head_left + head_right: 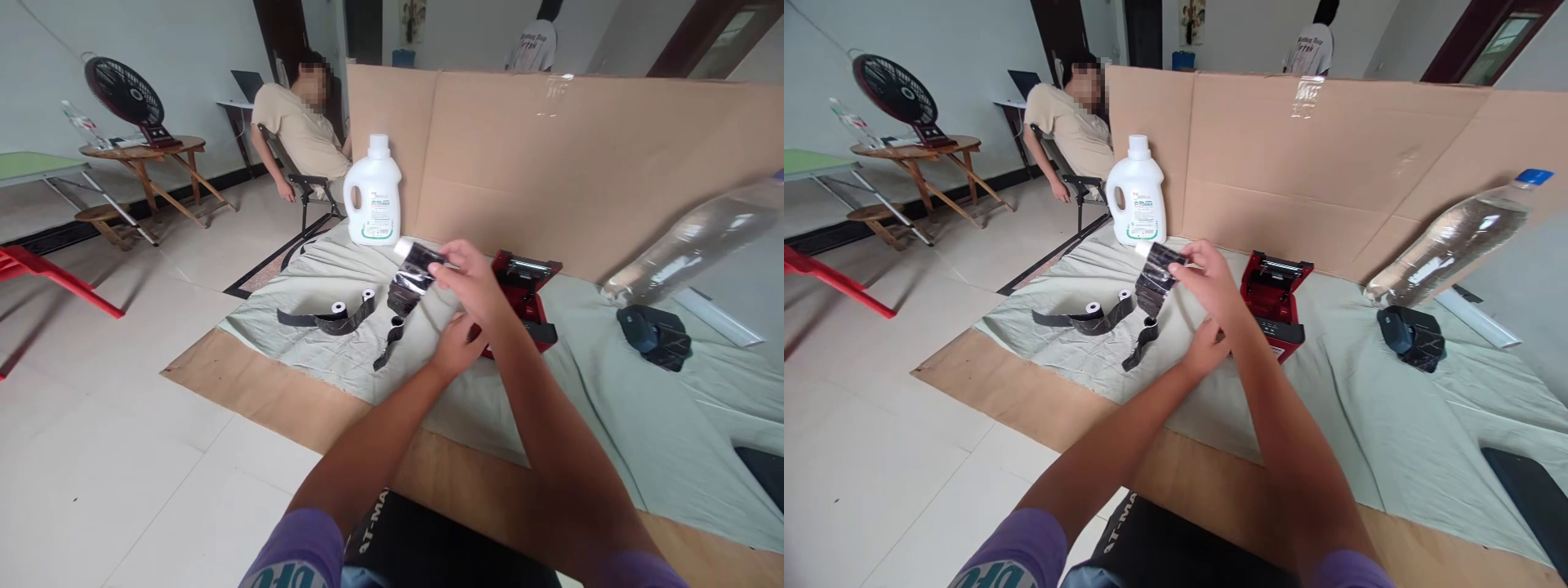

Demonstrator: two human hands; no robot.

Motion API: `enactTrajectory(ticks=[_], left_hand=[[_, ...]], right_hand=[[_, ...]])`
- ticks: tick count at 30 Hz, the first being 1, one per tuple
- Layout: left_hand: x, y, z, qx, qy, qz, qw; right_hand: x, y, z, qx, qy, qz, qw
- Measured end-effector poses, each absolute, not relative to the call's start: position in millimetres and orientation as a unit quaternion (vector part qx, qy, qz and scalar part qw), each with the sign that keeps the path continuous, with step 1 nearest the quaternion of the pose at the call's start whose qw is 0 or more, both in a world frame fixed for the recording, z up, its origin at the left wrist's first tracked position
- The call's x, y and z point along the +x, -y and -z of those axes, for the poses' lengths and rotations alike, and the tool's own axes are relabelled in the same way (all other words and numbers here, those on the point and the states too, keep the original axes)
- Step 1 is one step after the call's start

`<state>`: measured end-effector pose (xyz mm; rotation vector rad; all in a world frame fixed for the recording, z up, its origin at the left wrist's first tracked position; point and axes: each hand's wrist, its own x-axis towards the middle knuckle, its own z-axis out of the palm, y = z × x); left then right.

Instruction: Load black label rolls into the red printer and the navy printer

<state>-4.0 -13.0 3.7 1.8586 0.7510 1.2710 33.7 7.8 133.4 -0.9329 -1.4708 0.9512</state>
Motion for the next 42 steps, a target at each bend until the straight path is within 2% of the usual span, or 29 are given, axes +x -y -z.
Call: enactTrajectory(ticks=[2,6,11,15,19,21,26,31,34,36,42], left_hand=[[-3.2,15.7,-3.2,0.716,-0.285,-0.509,0.384],[0.8,17.9,2.7,0.672,-0.300,-0.543,0.405],[-2.8,15.4,3.8,0.706,-0.293,-0.543,0.347],[-5.0,18.4,-7.2,0.693,-0.314,-0.589,0.271],[1.3,21.1,-13.6,0.683,-0.362,-0.621,0.129],[3.0,21.8,-16.3,0.679,-0.388,-0.617,0.084],[-1.6,22.4,-25.9,0.648,-0.424,-0.630,0.062],[-3.1,23.8,-27.8,0.635,-0.399,-0.661,0.033],[-4.7,22.2,-24.3,0.629,-0.410,-0.659,0.053],[-9.4,19.5,-22.4,0.646,-0.413,-0.639,0.058],[-25.0,22.1,-26.1,0.796,-0.316,-0.516,-0.018]], right_hand=[[73.2,6.0,-145.3,-0.396,0.568,-0.448,0.565],[135.9,31.2,-148.7,-0.413,0.506,-0.527,0.544],[174.6,36.8,-134.9,-0.458,0.495,-0.539,0.504],[173.4,37.8,-133.3,-0.482,0.500,-0.534,0.482],[152.9,40.8,-132.0,-0.510,0.489,-0.547,0.449],[144.0,40.8,-128.5,-0.515,0.513,-0.537,0.428],[136.8,39.0,-121.2,-0.528,0.591,-0.486,0.370],[131.9,42.2,-121.3,-0.530,0.623,-0.448,0.360],[125.9,44.5,-122.2,-0.531,0.651,-0.408,0.357],[126.3,45.4,-124.6,-0.530,0.668,-0.381,0.356],[172.0,39.4,-136.4,-0.581,0.672,-0.289,0.357]])
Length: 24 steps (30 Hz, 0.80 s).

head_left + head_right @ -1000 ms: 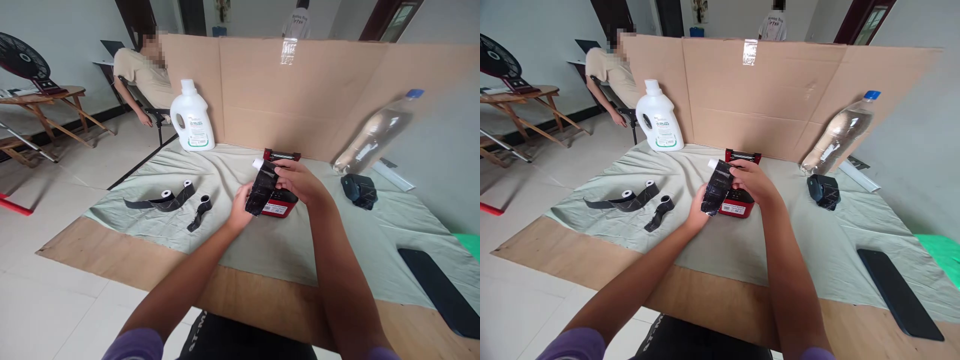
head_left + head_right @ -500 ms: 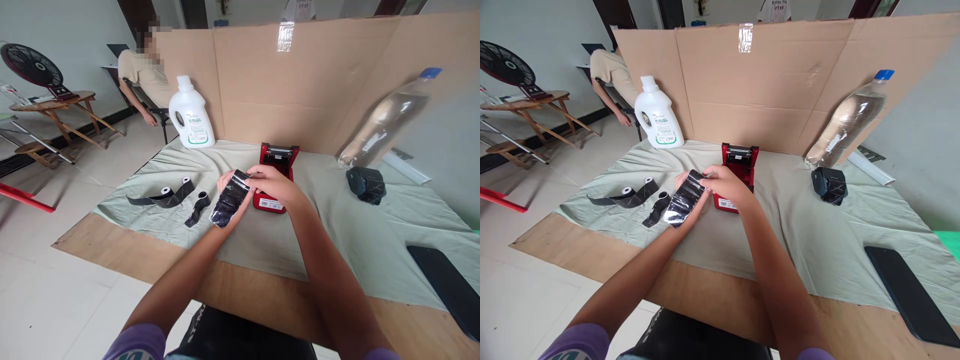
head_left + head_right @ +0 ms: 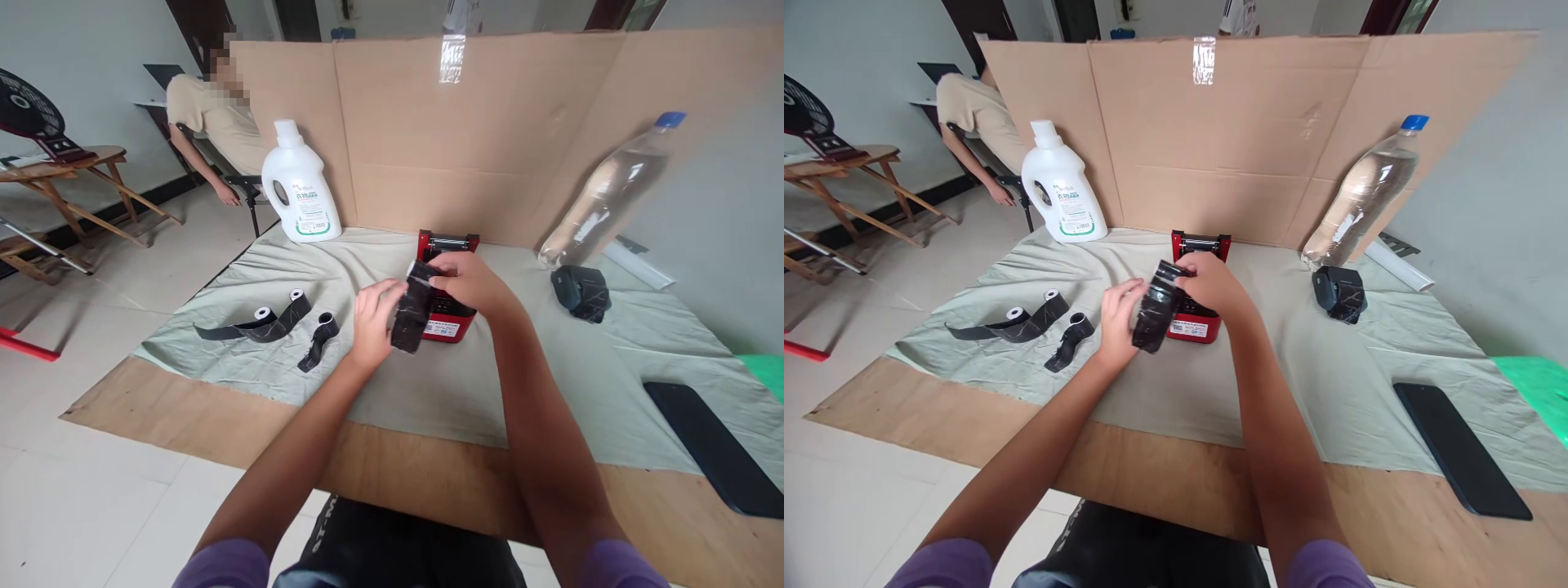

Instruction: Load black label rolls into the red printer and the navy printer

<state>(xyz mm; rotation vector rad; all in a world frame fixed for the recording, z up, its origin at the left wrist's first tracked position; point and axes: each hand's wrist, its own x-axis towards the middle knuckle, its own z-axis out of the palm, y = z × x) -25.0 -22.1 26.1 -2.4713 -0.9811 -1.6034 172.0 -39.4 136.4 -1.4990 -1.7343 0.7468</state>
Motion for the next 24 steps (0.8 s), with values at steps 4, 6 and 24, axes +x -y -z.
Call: enactTrajectory(ticks=[4,6,24], left_hand=[[-13.9,33.9,-25.4,-0.842,0.297,0.450,0.033],[-6.0,37.0,-22.1,-0.855,0.283,0.432,0.032],[5.4,35.9,-16.1,-0.857,0.301,0.418,0.013]], right_hand=[[204.3,23.6,-125.9,-0.682,0.654,-0.192,0.267],[207.8,15.2,-116.2,-0.710,0.642,-0.166,0.238],[206.2,-0.6,-95.0,-0.708,0.642,-0.190,0.224]])
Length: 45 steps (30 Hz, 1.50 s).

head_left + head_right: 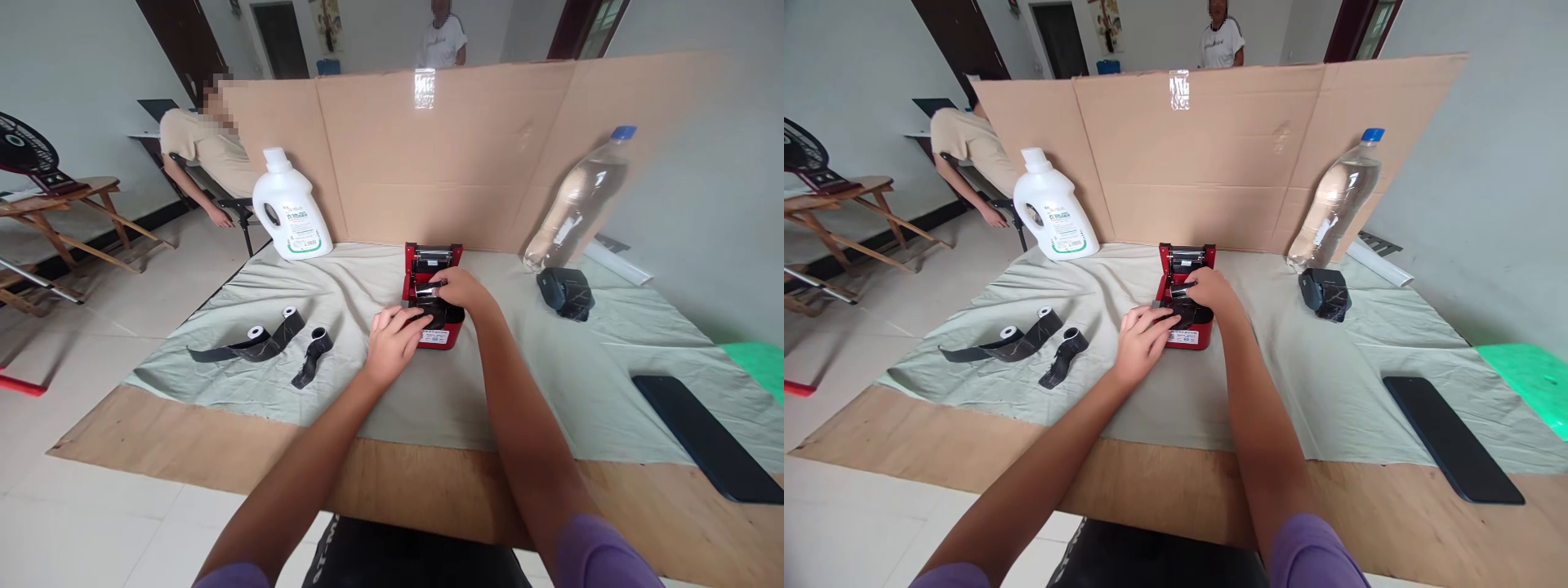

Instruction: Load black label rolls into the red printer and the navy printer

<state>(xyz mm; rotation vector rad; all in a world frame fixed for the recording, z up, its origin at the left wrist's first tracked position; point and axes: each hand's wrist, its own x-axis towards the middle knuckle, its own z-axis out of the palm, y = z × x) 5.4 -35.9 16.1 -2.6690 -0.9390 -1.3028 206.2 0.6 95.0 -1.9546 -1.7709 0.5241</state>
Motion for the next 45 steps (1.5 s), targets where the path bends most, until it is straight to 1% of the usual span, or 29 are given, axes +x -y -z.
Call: enactTrajectory(ticks=[4,6,9,12,14,16,18,21,24,27,32,34,38,45], left_hand=[[6.9,35.3,-15.2,-0.853,0.305,0.423,0.009],[7.4,34.8,-14.4,-0.851,0.305,0.427,0.009],[7.7,34.9,-14.1,-0.852,0.303,0.427,0.017],[7.7,36.9,-16.6,-0.855,0.294,0.427,0.031],[7.5,39.1,-19.3,-0.859,0.285,0.424,0.037],[6.9,41.3,-21.9,-0.863,0.278,0.420,0.042],[5.7,43.0,-23.8,-0.865,0.271,0.421,0.048],[3.3,44.7,-25.2,-0.863,0.252,0.433,0.062],[1.2,45.5,-25.4,-0.862,0.243,0.440,0.072],[1.0,45.4,-24.0,-0.861,0.237,0.444,0.069],[3.6,44.6,-20.8,-0.861,0.228,0.450,0.068],[4.6,45.4,-20.3,-0.862,0.228,0.447,0.067],[5.4,46.3,-21.1,-0.866,0.234,0.438,0.060],[5.1,35.6,-21.7,-0.840,0.283,0.460,0.043]], right_hand=[[194.1,-1.6,-92.8,-0.755,0.608,-0.123,0.213],[192.6,1.0,-97.4,-0.756,0.593,-0.142,0.237],[202.4,6.6,-107.9,-0.756,0.555,-0.179,0.296],[215.9,7.6,-111.8,-0.775,0.484,-0.137,0.382],[220.2,4.6,-109.1,-0.744,0.463,-0.138,0.462],[220.6,1.0,-105.4,-0.687,0.464,-0.190,0.527],[220.7,-0.2,-103.2,-0.648,0.455,-0.241,0.561],[224.5,4.0,-99.9,-0.630,0.431,-0.289,0.578],[228.6,12.8,-85.9,-0.607,0.431,-0.288,0.602],[224.3,21.4,-57.8,-0.569,0.436,-0.262,0.646],[204.7,29.4,-16.0,-0.451,0.379,-0.326,0.739],[201.1,29.4,-9.7,-0.430,0.364,-0.342,0.752],[202.7,27.1,-5.7,-0.415,0.358,-0.373,0.749],[206.7,22.8,7.3,-0.414,0.371,-0.365,0.747]])
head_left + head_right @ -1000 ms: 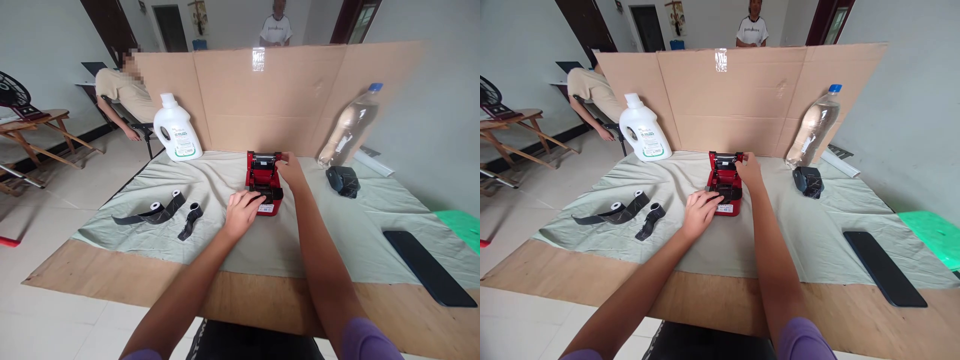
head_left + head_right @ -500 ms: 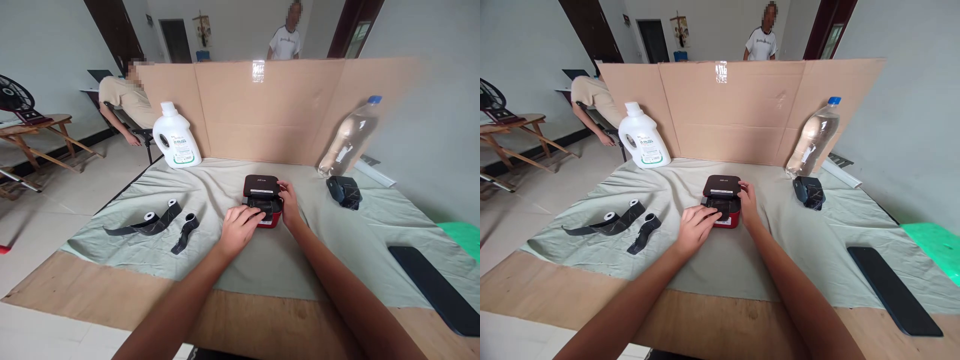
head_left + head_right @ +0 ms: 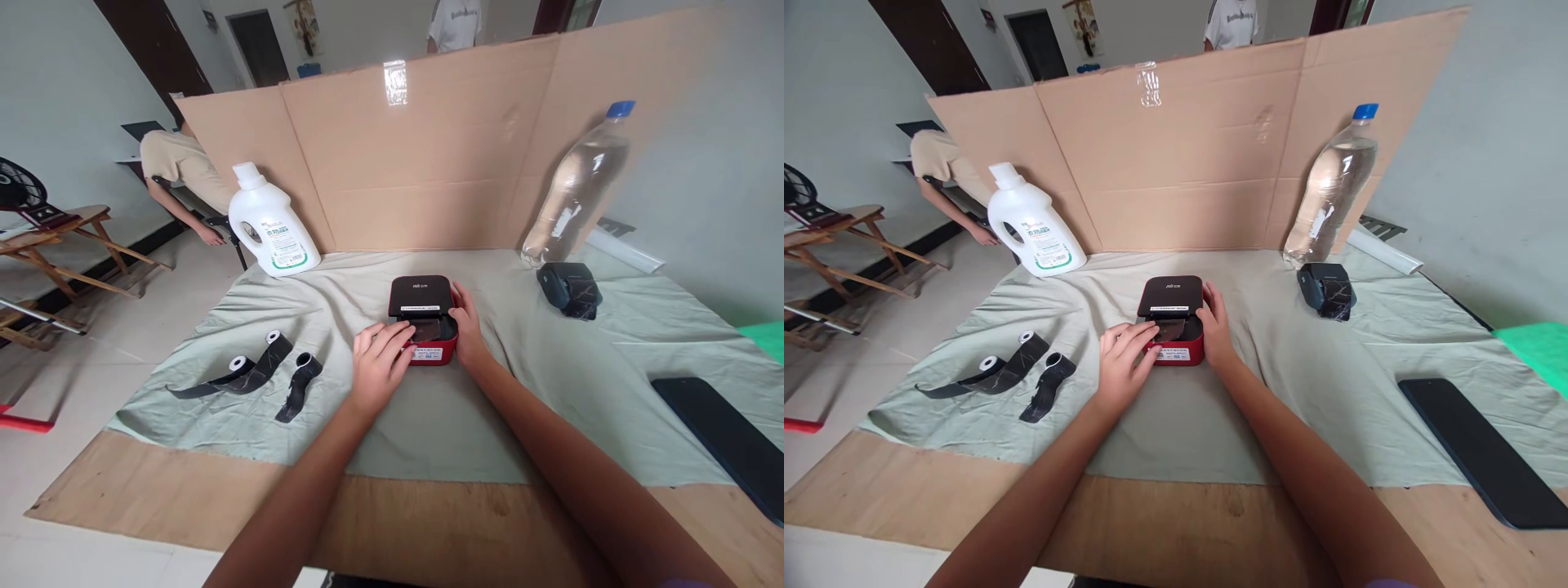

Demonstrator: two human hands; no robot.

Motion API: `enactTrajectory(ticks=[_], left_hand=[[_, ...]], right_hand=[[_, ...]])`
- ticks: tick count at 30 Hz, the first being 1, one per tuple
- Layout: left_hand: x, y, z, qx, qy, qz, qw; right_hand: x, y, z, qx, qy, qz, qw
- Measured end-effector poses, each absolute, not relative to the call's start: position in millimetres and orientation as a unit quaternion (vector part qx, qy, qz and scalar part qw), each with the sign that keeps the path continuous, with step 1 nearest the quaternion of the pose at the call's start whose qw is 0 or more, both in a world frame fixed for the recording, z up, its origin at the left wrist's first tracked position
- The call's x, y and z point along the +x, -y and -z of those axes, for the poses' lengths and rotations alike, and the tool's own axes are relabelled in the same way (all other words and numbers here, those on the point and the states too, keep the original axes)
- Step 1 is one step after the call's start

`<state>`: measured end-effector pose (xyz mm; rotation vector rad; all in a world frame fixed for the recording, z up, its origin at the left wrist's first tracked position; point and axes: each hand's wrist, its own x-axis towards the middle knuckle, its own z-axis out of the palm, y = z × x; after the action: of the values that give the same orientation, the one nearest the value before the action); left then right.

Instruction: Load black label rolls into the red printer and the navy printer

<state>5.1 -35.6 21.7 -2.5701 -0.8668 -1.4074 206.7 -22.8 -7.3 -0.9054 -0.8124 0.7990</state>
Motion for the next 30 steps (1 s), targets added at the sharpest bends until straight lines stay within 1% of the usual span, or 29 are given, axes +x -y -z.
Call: enactTrajectory(ticks=[5,12,20,24,30], left_hand=[[6.8,36.5,-21.4,-0.842,0.274,0.464,0.036],[5.5,37.5,-16.8,-0.837,0.240,0.492,-0.010],[4.7,35.4,-15.9,-0.832,0.255,0.492,-0.018],[6.0,31.0,-17.8,-0.829,0.263,0.490,-0.056],[5.7,20.5,-13.5,-0.834,0.284,0.456,-0.126]], right_hand=[[206.4,22.4,13.0,-0.406,0.375,-0.351,0.756],[204.1,25.3,10.3,-0.400,0.354,-0.369,0.760],[203.0,26.7,6.7,-0.385,0.348,-0.377,0.767],[202.4,25.7,4.9,-0.383,0.354,-0.380,0.763],[204.8,24.6,5.1,-0.394,0.348,-0.388,0.757]])
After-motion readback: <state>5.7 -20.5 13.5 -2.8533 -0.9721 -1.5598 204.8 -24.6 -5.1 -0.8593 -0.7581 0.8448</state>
